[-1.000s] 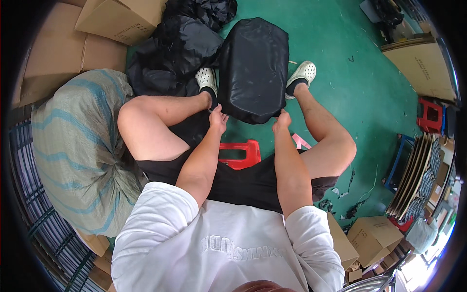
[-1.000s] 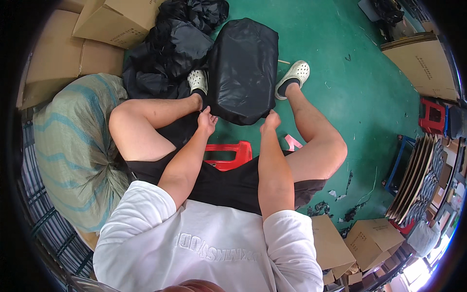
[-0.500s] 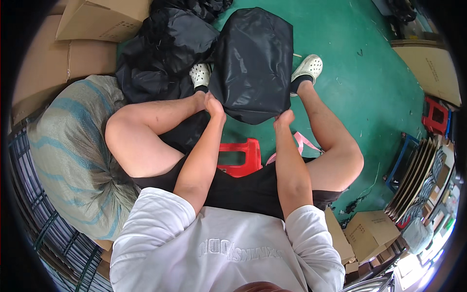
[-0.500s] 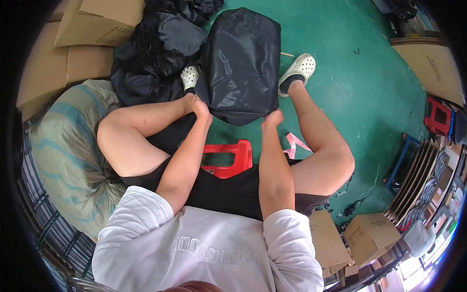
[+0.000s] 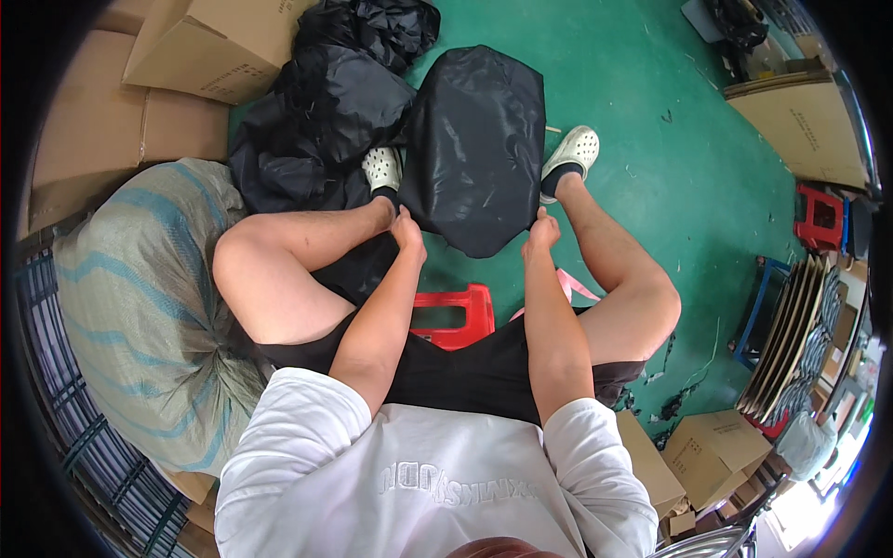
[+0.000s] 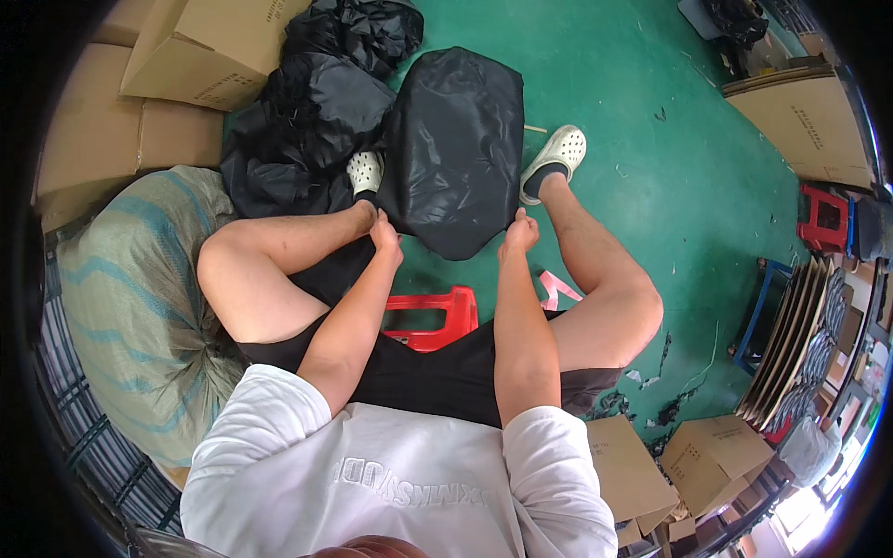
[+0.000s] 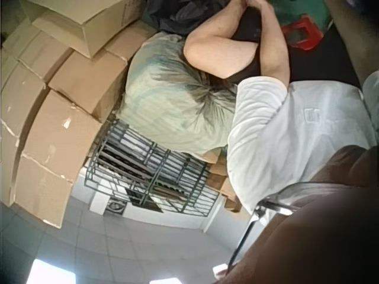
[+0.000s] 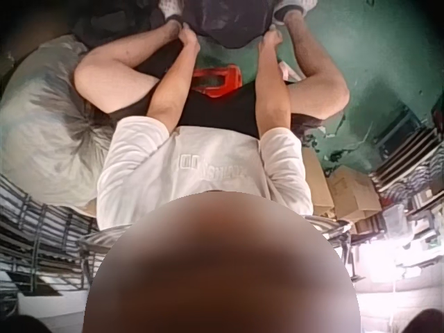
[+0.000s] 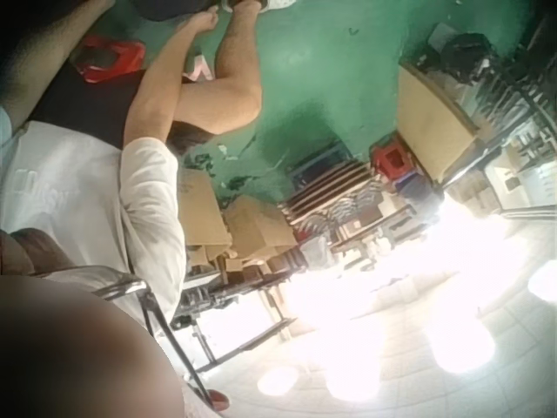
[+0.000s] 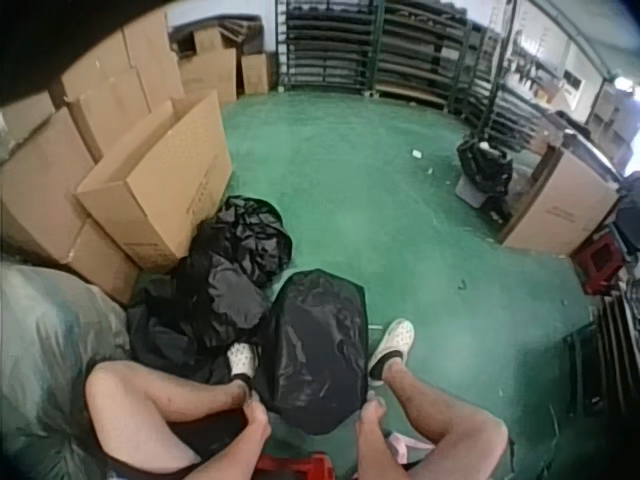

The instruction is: Inspecting and organizing black fabric bags or covers in a warehouse setting.

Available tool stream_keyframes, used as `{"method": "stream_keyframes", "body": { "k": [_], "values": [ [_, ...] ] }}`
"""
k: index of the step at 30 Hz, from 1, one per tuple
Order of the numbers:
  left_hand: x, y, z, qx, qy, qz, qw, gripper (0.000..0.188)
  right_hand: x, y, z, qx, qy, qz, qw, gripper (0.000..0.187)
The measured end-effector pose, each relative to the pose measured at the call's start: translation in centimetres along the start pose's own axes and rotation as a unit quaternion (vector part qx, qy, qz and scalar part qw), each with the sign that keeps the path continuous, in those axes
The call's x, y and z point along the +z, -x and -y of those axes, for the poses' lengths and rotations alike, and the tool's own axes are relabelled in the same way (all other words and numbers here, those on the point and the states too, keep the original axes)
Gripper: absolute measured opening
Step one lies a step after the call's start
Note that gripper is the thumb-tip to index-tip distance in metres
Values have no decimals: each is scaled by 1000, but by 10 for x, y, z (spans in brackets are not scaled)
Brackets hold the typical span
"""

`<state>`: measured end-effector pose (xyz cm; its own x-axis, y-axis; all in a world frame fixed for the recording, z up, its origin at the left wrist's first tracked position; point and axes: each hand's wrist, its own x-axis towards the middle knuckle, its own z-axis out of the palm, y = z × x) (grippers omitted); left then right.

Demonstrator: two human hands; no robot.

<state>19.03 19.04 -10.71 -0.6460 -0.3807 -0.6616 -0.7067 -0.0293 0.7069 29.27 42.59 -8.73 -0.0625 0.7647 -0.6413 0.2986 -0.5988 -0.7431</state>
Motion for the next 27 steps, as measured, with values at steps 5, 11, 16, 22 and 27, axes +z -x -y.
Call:
{"method": "stream_keyframes", "body": {
  "k": [5,11,16,22,27],
  "values": [
    [0,14,-24,-28,-19,66,997,56,0,29,37,-318,255,-181,895,37],
    [-10,-2,-14,97,-54,28,993,60,40,66,85,-444,298,85,841,54],
    [-4,3,-79,118,-155,123,973,59,52,22,107,-314,272,144,898,57],
    [46,-42,-119,-67,-54,275,958,83,79,-38,128,-74,93,264,957,68],
    [88,-94,-144,-91,-46,281,954,61,110,-52,145,16,35,274,961,70]
  ]
}}
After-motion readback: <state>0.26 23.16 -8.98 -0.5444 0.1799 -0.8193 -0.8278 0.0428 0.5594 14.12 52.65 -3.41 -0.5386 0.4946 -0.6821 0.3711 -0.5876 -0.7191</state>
